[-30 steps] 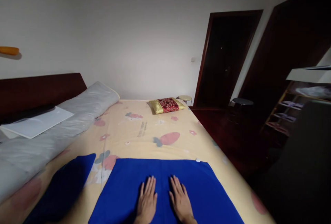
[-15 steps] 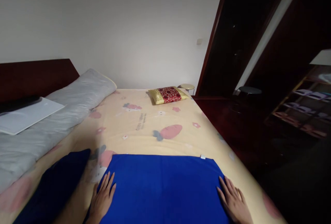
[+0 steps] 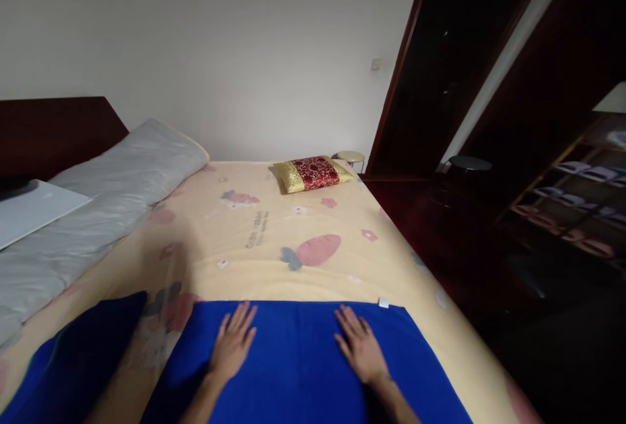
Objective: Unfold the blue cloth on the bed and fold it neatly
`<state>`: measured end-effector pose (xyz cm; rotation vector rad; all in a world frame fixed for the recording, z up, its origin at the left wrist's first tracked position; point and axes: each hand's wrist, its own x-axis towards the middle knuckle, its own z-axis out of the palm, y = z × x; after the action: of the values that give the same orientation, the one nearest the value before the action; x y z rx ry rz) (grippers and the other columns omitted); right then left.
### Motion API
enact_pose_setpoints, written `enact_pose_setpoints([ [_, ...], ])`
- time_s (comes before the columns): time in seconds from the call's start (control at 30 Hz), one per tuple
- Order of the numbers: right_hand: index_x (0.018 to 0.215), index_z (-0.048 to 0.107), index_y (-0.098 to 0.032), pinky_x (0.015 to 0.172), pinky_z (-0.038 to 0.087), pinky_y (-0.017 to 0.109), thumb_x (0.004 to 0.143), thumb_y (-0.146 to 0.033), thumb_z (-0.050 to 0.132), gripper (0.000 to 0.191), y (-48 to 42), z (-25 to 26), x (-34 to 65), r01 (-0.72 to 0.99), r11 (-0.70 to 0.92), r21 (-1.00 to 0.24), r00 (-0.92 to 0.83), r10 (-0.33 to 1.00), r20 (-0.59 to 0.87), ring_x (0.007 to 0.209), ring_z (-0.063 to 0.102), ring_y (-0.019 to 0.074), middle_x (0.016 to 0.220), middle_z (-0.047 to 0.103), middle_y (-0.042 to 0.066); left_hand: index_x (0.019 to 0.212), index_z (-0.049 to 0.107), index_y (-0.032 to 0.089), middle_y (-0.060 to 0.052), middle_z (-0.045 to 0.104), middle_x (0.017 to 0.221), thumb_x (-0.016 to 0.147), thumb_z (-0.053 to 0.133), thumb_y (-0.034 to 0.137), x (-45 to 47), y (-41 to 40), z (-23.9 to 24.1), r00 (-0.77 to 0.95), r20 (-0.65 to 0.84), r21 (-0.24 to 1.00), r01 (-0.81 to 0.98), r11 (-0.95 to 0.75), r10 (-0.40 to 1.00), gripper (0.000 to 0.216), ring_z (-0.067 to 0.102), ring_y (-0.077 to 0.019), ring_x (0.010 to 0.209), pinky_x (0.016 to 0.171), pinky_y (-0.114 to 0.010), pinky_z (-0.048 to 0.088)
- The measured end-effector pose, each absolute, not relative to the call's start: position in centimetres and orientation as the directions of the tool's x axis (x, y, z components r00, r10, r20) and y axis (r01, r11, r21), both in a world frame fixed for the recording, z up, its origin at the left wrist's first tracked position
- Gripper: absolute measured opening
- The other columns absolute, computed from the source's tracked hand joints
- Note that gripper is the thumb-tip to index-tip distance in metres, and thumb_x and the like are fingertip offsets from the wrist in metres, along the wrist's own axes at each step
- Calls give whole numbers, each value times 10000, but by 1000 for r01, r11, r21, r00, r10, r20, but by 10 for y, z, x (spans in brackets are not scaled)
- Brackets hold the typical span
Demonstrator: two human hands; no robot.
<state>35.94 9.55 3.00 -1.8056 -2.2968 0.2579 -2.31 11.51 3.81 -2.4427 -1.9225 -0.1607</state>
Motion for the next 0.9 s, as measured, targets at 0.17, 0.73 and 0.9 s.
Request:
enact_pose_setpoints([
  [0.17, 1493, 259, -225, 1160, 273, 488, 946, -563, 265, 643, 95, 5, 494, 991, -58, -123, 73, 990, 124, 1452, 234, 224, 1569, 281, 55, 1429, 405, 173, -99, 411, 1523, 932, 232, 470, -148, 125, 26, 31, 247, -47, 999, -20, 969, 604, 310, -277, 1434, 1148, -512, 286],
  [0.73, 1520, 66, -245, 1131, 340, 482, 969, -390, 324, 625, 57, -1, 248, 909, 343, -239, -246, 901, 358, 1425, 291, 257, 1561, 254, 62, 1496, 37, 312, 8, 302, 1573, 989, 208, 296, 49, 108, 60, 549, 123, 147, 814, -563, 826, 535, 296, -140, 1436, 1166, -363, 283],
  [0.9, 1490, -64, -259, 949, 502, 482, 910, -493, 445, 807, 8, -72, 185, 890, 376, -258, -247, 873, 420, 1253, 526, 339, 1429, 464, 102, 1484, 32, 372, 23, 267, 1587, 986, 250, 295, 89, 116, 56, 619, 44, 208, 762, -613, 784, 548, 284, -152, 1443, 1173, -422, 277],
])
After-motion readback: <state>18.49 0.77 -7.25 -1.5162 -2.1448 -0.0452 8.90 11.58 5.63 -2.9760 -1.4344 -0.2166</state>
